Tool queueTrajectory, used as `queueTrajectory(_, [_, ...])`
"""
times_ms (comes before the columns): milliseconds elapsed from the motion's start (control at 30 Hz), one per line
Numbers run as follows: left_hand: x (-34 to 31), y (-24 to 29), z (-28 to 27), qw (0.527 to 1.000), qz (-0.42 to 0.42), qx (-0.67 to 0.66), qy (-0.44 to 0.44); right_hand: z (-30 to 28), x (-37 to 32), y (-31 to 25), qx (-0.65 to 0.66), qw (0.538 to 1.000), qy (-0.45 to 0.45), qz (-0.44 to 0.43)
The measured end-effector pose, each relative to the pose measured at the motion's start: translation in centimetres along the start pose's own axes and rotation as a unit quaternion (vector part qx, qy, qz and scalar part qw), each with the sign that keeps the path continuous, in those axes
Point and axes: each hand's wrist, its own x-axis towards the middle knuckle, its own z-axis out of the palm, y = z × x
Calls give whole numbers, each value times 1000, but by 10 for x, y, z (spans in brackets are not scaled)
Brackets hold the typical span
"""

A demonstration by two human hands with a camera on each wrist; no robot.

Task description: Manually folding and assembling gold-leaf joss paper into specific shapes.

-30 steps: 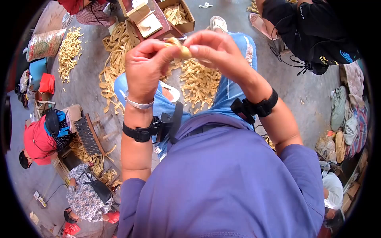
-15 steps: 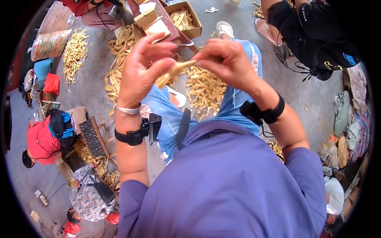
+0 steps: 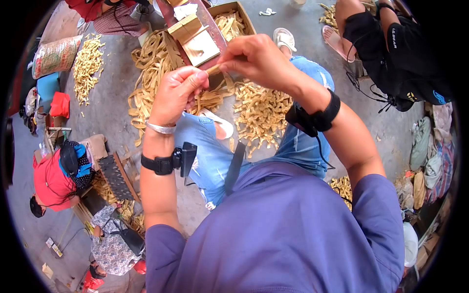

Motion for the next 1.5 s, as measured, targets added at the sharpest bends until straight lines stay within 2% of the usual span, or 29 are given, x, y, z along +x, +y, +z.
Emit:
queueTrajectory(100, [30,-16,-22,999,-4,-8,39,13,25,35,1,1000,14,21])
queueTrajectory(133, [39,-16,-30,997,-51,-3,54,18,35,45,14,998,4,64])
queueTrajectory(233, [65,-33,-46,996,-14,35,79,29,57,70,-33,997,5,64])
queueTrajectory(267, [71,-37,-50,996,-31,26,74,32,64,77,-48,997,3,64])
queueTrajectory(400, [96,-52,-61,994,0,67,83,41,79,96,-45,995,39,84])
queueTrajectory(500, [114,-89,-72,975,29,185,123,46,74,127,-102,987,61,107])
queueTrajectory(533, [98,-66,-68,981,-82,126,124,36,70,126,-105,983,54,142])
queueTrajectory(567, [88,-58,-63,986,-108,62,113,31,64,124,-40,977,83,192])
queueTrajectory(600, [80,-53,-60,990,-119,-22,72,26,61,117,91,963,93,236])
queueTrajectory(633, [70,-50,-55,985,-133,-108,29,21,53,109,220,929,101,279])
queueTrajectory(667, [64,-50,-47,988,-112,-110,5,21,46,109,299,919,115,228])
queueTrajectory(700, [60,-54,-41,979,-116,-161,-54,18,41,101,351,903,123,214])
queueTrajectory(767, [54,-60,-13,996,-80,-18,-42,20,29,75,454,861,135,185])
queueTrajectory(800, [53,-60,-2,992,-40,109,-43,21,23,64,488,851,119,155])
queueTrajectory(833, [50,-61,15,998,-13,64,-26,20,14,51,511,843,109,128])
queueTrajectory(867, [47,-60,28,993,-58,-92,-48,20,4,37,530,834,95,123])
queueTrajectory(900, [43,-55,40,962,-101,-245,-66,20,-5,23,550,824,79,115])
queueTrajectory(933, [37,-45,51,934,-79,-331,-105,18,-17,9,517,846,55,118])
queueTrajectory(967, [37,-50,61,926,-52,-368,-64,19,-29,9,482,868,55,107])
queueTrajectory(1067, [19,-29,87,904,-54,-420,51,-1,-65,-11,380,919,61,84])
queueTrajectory(1133, [12,-26,102,938,-32,-338,71,-12,-85,-23,296,951,48,76])
queueTrajectory(1200, [5,-17,105,973,-14,-217,74,-14,-93,-27,214,965,154,14])
queueTrajectory(1233, [1,-9,110,991,53,-111,59,-17,-92,-30,232,957,176,19])
queueTrajectory(1300, [-11,13,124,977,184,105,24,-23,-91,-36,267,938,221,26])
queueTrajectory(1367, [-23,44,131,889,265,358,105,-34,-95,-36,382,906,144,112])
queueTrajectory(1400, [-31,54,133,823,308,450,160,-39,-97,-25,416,895,119,111])
queueTrajectory(1433, [-41,63,134,742,346,533,213,-40,-97,-31,360,916,130,123])
queueTrajectory(1467, [-51,72,137,706,361,566,226,-43,-97,-40,302,933,141,134])
queueTrajectory(1500, [-50,70,136,693,395,558,228,-44,-96,-47,243,947,151,144])
